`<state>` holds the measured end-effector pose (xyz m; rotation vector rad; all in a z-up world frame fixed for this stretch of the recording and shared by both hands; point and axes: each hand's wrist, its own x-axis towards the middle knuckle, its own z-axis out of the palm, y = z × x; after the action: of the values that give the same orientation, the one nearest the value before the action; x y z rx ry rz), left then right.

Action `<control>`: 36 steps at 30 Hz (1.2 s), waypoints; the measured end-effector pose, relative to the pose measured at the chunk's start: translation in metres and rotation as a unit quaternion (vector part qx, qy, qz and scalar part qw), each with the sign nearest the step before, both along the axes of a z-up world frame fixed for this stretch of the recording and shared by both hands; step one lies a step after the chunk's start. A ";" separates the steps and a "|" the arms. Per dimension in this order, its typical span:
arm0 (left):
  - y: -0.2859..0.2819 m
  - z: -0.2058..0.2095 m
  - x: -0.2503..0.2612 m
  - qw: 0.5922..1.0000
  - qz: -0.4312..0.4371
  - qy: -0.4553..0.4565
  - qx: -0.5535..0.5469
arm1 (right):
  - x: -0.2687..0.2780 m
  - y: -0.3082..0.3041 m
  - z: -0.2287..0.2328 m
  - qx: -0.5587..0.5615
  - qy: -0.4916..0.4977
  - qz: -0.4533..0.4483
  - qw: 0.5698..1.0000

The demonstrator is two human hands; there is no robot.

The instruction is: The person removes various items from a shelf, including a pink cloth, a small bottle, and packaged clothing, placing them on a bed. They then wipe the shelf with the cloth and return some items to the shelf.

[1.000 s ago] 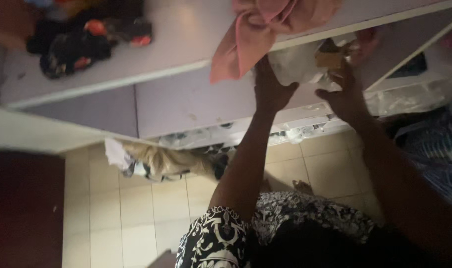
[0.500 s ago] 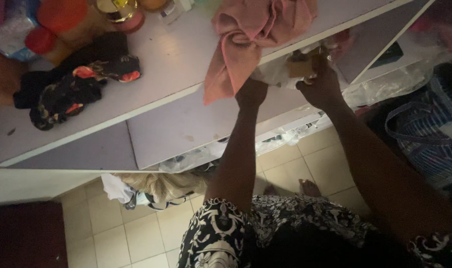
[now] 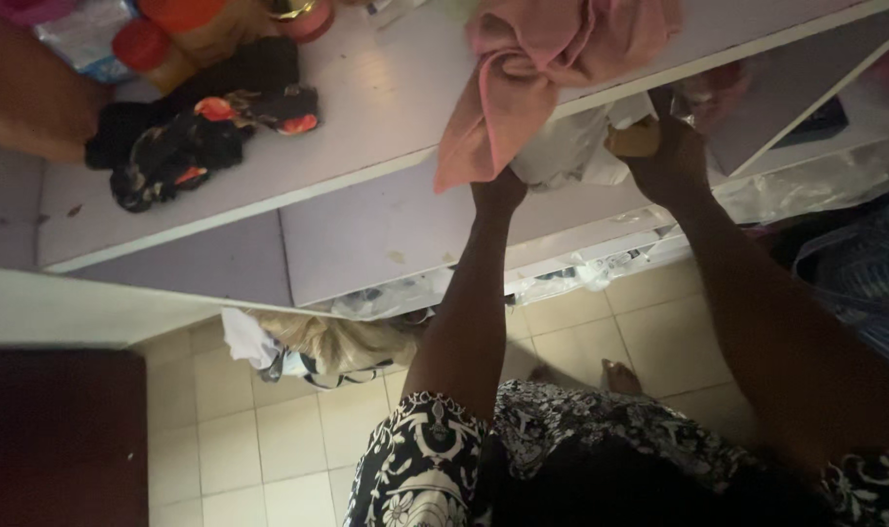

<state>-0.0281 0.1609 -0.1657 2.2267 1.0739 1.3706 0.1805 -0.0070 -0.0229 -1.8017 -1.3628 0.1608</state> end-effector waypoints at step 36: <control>-0.059 0.055 -0.035 0.875 -0.112 -0.225 -0.414 | 0.023 0.005 -0.029 -0.171 0.648 0.082 0.738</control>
<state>-0.0632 0.1015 -0.1109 1.2763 0.9389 0.9764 0.2033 -0.0022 -0.0523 -1.2320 -0.4169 1.5263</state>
